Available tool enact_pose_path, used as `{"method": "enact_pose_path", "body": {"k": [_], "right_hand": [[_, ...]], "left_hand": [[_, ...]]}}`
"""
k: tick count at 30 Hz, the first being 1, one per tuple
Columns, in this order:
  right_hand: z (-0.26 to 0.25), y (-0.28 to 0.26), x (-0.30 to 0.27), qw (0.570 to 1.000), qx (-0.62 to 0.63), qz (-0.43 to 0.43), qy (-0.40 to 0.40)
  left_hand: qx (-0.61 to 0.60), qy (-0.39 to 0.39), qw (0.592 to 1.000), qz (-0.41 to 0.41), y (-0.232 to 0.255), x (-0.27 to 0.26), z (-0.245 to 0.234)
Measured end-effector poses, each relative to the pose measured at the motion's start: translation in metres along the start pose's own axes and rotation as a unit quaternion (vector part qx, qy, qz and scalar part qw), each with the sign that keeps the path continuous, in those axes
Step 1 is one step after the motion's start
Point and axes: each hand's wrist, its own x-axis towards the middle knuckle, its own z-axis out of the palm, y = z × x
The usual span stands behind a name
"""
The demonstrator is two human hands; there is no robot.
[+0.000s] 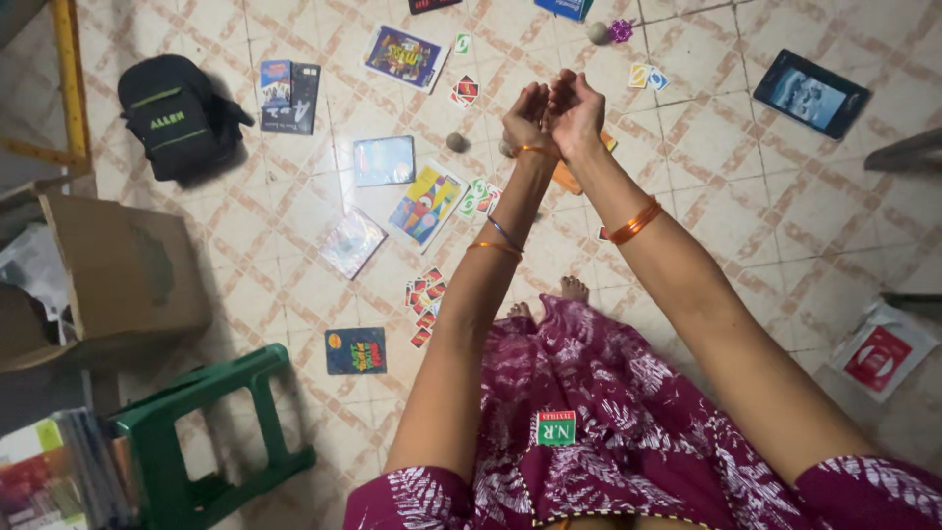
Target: The person picks up playing cards, Uno cards, books, and small toy items from the floor and a bed, placing them into a red plastic basket and onto a stool to organize the room.
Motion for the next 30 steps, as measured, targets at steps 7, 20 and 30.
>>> {"method": "enact_pose_path", "body": {"k": [7,20,30], "right_hand": [[-0.001,-0.022,0.033,0.998,-0.018,0.028,-0.047],[-0.038,-0.006,0.074,0.997,-0.073,0.023,-0.020],[-0.122,0.047,0.131,0.996,-0.087,0.023,-0.018]], "left_hand": [[-0.032,0.002,0.999,0.041,-0.020,0.019,0.017],[0.018,-0.022,0.998,0.055,-0.039,0.068,-0.021],[0.043,0.005,0.995,0.090,-0.067,0.141,-0.112]]}}
